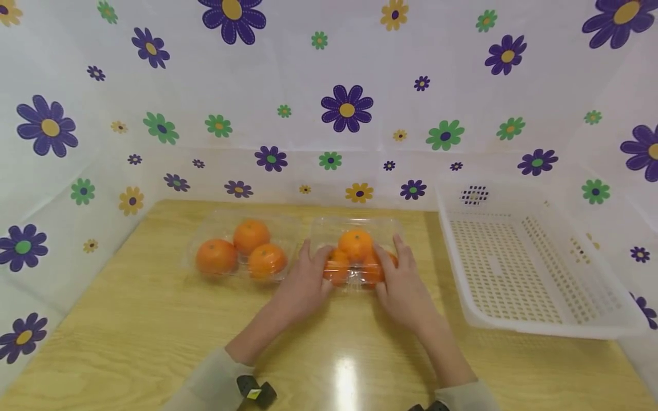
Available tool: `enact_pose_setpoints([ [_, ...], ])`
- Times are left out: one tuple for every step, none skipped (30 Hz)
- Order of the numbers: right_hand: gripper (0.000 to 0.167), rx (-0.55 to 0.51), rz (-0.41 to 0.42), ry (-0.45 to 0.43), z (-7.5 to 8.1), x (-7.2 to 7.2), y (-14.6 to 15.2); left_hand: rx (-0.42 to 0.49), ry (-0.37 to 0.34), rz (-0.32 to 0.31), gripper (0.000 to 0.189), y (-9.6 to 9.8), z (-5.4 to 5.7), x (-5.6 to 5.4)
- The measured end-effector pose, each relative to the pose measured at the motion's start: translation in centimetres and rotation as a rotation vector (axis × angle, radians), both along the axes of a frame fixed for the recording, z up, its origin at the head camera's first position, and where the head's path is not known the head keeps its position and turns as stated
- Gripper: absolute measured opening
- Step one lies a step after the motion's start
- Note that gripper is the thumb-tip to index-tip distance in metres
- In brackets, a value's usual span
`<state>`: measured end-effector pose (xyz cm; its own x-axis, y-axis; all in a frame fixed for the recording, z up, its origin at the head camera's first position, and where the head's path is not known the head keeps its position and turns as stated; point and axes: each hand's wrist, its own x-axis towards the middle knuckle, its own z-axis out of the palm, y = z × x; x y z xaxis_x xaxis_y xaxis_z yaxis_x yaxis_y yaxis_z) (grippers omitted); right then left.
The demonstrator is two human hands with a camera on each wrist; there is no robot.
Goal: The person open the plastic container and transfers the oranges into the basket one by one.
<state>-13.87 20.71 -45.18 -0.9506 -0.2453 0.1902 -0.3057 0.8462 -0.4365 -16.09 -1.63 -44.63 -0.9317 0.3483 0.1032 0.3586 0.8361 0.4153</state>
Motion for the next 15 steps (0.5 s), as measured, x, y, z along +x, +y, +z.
enact_pose_setpoints([
  [0.066,-0.001,-0.001,0.001,-0.04,0.04,-0.03,-0.006,0.005,0.001,0.064,-0.01,-0.03,0.06],
  [0.066,-0.001,-0.002,0.002,-0.04,0.08,-0.07,-0.011,0.012,0.002,0.064,0.00,-0.05,0.09],
  [0.065,-0.002,-0.002,0.002,-0.03,0.10,-0.11,-0.012,0.019,0.004,0.064,-0.01,-0.06,0.13],
  [0.065,-0.003,-0.003,0.003,-0.02,0.12,-0.15,-0.015,0.025,0.004,0.064,-0.03,-0.07,0.17],
  [0.065,-0.003,-0.003,0.003,0.00,0.13,-0.18,-0.018,0.030,0.005,0.064,-0.04,-0.09,0.20],
  [0.065,-0.002,-0.002,0.002,0.02,0.14,-0.20,-0.021,0.035,0.005,0.064,-0.05,-0.10,0.23],
  [0.065,-0.002,-0.002,0.001,0.04,0.15,-0.22,-0.024,0.039,0.004,0.064,-0.06,-0.12,0.25],
  [0.066,-0.002,-0.002,0.000,0.07,0.17,-0.21,-0.028,0.043,0.003,0.064,-0.07,-0.14,0.27],
  [0.066,-0.002,-0.002,0.000,0.08,0.19,-0.20,-0.027,0.045,0.001,0.064,-0.07,-0.16,0.30],
  [0.066,-0.002,-0.003,0.000,0.09,0.20,-0.19,-0.028,0.048,-0.001,0.064,-0.06,-0.18,0.31],
  [0.066,-0.002,-0.003,0.001,0.10,0.22,-0.18,-0.032,0.054,-0.002,0.064,-0.04,-0.22,0.30],
  [0.066,-0.003,-0.003,0.003,0.10,0.22,-0.16,-0.037,0.062,-0.002,0.064,-0.02,-0.26,0.29],
  [0.066,-0.003,-0.003,0.005,0.09,0.22,-0.14,-0.038,0.067,-0.001,0.064,0.01,-0.30,0.28],
  [0.066,-0.004,-0.003,0.008,0.08,0.22,-0.13,-0.038,0.070,0.000,0.064,0.03,-0.33,0.27],
  [0.066,-0.005,-0.003,0.009,0.08,0.23,-0.12,-0.036,0.072,0.001,0.064,0.05,-0.34,0.28],
])
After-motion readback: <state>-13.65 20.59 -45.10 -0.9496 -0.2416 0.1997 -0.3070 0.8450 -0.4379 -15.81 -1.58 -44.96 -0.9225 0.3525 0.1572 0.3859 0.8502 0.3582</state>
